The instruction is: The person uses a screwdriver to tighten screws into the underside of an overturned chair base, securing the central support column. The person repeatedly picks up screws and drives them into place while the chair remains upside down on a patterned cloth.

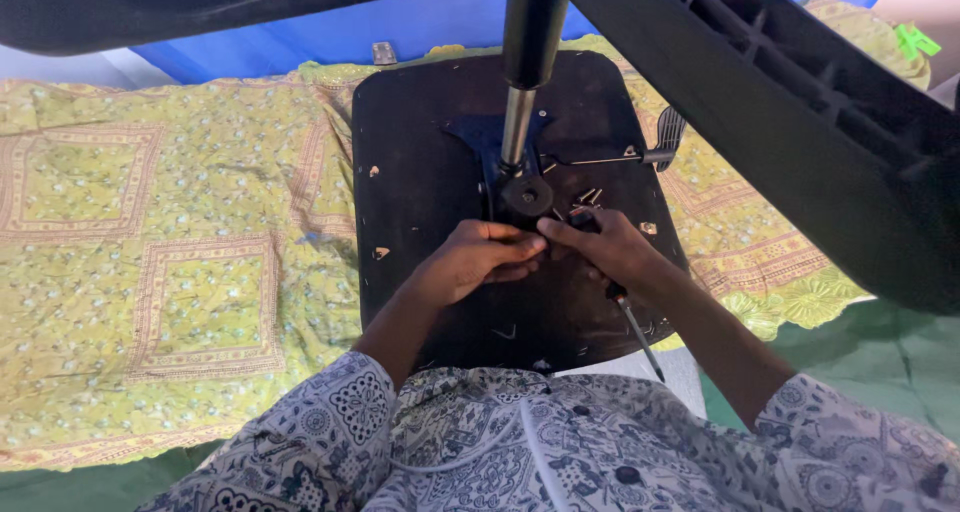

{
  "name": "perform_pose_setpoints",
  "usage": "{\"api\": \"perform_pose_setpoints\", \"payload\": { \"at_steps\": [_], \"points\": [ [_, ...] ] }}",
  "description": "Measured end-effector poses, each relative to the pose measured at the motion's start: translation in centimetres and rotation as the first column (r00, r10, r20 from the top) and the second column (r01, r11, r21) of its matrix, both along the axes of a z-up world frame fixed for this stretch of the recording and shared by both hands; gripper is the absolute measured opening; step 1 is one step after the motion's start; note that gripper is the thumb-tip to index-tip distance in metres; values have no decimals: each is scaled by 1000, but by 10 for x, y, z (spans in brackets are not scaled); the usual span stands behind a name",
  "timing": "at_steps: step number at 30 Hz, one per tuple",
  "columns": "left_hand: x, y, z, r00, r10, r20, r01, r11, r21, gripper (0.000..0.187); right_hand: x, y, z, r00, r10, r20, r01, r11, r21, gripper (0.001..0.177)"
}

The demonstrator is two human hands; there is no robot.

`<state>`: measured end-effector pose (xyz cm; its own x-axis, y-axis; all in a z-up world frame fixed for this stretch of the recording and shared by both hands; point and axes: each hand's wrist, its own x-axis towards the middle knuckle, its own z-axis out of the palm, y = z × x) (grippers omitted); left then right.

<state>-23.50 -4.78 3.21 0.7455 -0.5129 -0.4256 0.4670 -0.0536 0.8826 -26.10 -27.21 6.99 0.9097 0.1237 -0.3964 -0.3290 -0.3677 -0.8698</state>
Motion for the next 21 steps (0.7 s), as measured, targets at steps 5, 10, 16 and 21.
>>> {"api": "perform_pose_setpoints", "payload": {
  "at_steps": [5,10,16,21],
  "points": [
    [-4,-16,-23,991,60,-118,-66,997,-46,37,-13,-12,-6,994,97,-59,-100,994,-48,36],
    [-8,-32,-33,993,70,-92,-71,997,-7,39,-21,-31,-13,992,117,-39,-119,991,-53,32],
    [-14,-46,-26,995,98,-28,-95,991,99,45,-13,-56,-26,998,68,-17,-69,996,-57,26],
    [-11,-44,0,995,75,-64,-67,990,122,49,14,-77,-46,996,-83,22,84,994,-72,20]
  ]
}}
